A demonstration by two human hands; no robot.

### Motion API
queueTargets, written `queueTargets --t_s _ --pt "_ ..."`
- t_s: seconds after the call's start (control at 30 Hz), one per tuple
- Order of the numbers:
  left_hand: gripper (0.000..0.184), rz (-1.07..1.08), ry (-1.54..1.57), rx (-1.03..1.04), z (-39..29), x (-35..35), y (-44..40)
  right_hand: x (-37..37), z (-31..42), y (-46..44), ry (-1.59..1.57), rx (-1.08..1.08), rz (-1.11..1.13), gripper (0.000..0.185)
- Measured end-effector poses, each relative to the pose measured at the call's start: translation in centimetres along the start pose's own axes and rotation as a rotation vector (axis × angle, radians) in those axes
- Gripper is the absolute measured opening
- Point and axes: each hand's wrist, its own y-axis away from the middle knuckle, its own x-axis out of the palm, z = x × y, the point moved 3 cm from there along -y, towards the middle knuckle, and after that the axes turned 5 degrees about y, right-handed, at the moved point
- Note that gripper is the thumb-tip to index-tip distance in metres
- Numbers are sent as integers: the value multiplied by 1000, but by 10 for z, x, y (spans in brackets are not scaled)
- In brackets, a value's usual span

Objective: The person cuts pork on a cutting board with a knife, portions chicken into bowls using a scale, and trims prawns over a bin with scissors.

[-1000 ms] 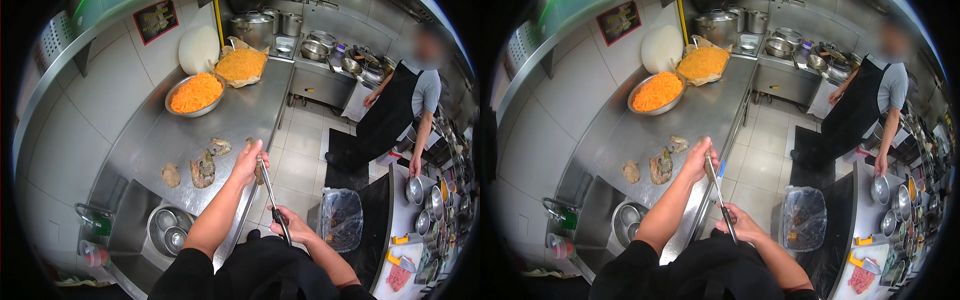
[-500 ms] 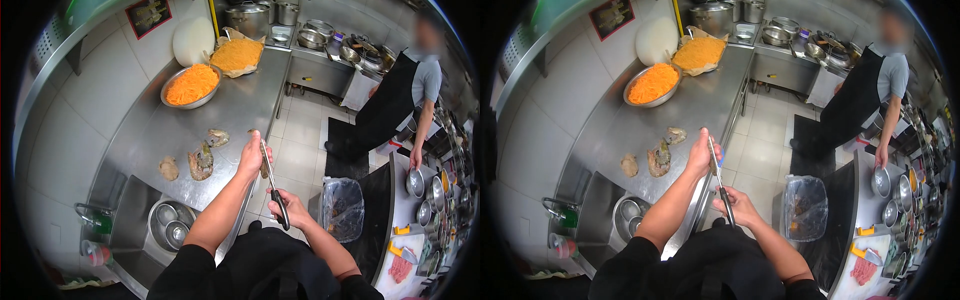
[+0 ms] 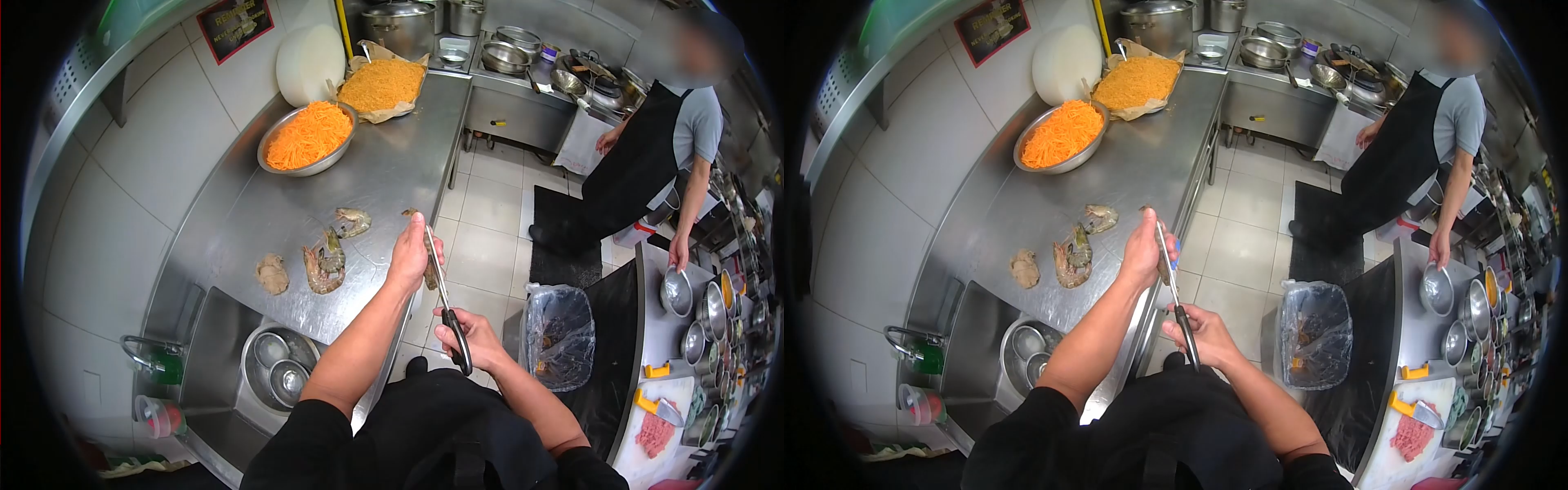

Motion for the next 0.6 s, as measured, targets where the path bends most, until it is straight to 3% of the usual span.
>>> queueTargets --t_s 0.07,0.13,0.2,0.27,0.37,0.47,0.57,0.6 --pt "50 -35 -7 -14 4 0 -1 -1 -4 0 -19 -28 -6 52" --pt "51 -42 -6 -23 7 -4 -5 -6 -14 -7 233 -61 -43 44" --pt "50 -43 41 -63 8 -2 -6 -7 -6 -1 241 -108 -65 42" --pt "49 -29 55 -41 3 4 1 -6 -17 -2 6 -65 -59 41" --pt "44 52 33 -16 7 -4 -5 -9 -18 -3 -89 -78 24 51" --pt "40 7 -22 4 4 -2 -4 -8 -43 -13 -67 -320 34 57" --pt "38 82 -21 -14 3 -6 -3 -18 -24 3 239 -124 93 61" --pt "38 80 30 -14 4 -7 -3 -16 -21 4 185 -183 83 60"
